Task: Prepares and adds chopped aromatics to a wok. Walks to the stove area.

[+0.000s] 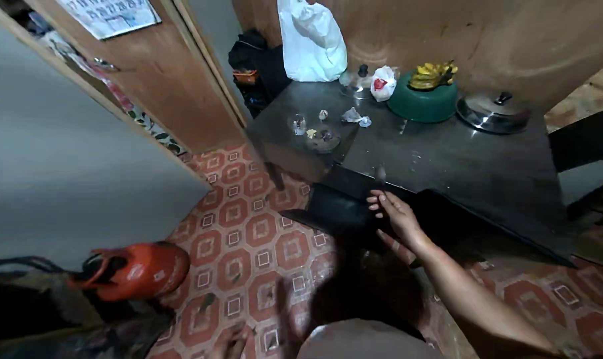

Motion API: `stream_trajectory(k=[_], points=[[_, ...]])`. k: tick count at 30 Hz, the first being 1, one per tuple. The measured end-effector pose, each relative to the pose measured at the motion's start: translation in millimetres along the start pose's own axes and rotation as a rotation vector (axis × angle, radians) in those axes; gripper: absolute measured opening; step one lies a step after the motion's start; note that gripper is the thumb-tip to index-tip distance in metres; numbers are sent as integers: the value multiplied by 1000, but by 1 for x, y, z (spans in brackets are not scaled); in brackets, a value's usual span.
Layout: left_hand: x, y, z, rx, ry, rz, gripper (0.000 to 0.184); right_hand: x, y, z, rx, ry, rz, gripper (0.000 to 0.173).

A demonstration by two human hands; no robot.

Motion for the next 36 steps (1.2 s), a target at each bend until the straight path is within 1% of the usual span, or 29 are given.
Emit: stream_trajectory(k=[3,5,7,9,11,14,17,19,22,26,29,33,34,36], points=[[93,51,-25,-70,57,153,33,54,-18,5,38,85,3,44],[146,92,-33,-150,75,235,33,101,-26,11,34,128,-7,43],[189,126,-33,-246,63,282,34,156,-30,16,8,156,-14,44],[224,151,-32,-302,25,258,32,217,-38,22,-1,168,3,45],[251,164,-31,-334,-48,170,31,278,-39,31,-32,189,48,45],[297,179,-29,-359,-163,62,32,373,-30,40,-194,224,83,47],[345,193,-26,-373,-196,-24,30,450,-15,49,-326,221,115,48],[377,199,-18,-402,-200,-58,30,486,-11,54,-385,216,171,47],[420,201,5,-452,-258,-113,30,511,-10,62,-487,166,290,46],[473,215,33,-501,-325,-151,34,510,-8,62,-569,140,241,39],[514,223,52,-641,-241,-213,38,501,2,69,-641,101,154,37],[561,238,61,-821,-92,-238,44,481,-2,99,-709,42,98,37],[570,240,62,-858,-53,-257,42,475,-4,105,-725,36,90,37],[582,238,60,-917,-1,-307,30,468,-3,115,-751,41,49,38]])
Point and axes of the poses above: each hand's wrist, its own x-axis towards the middle knuckle, its own z-axis out of the palm, y = z × x, the point moved 4 cm from there along x, towards the middle knuckle, and after that the axes turned 11 degrees about z, right-handed, at the moved point
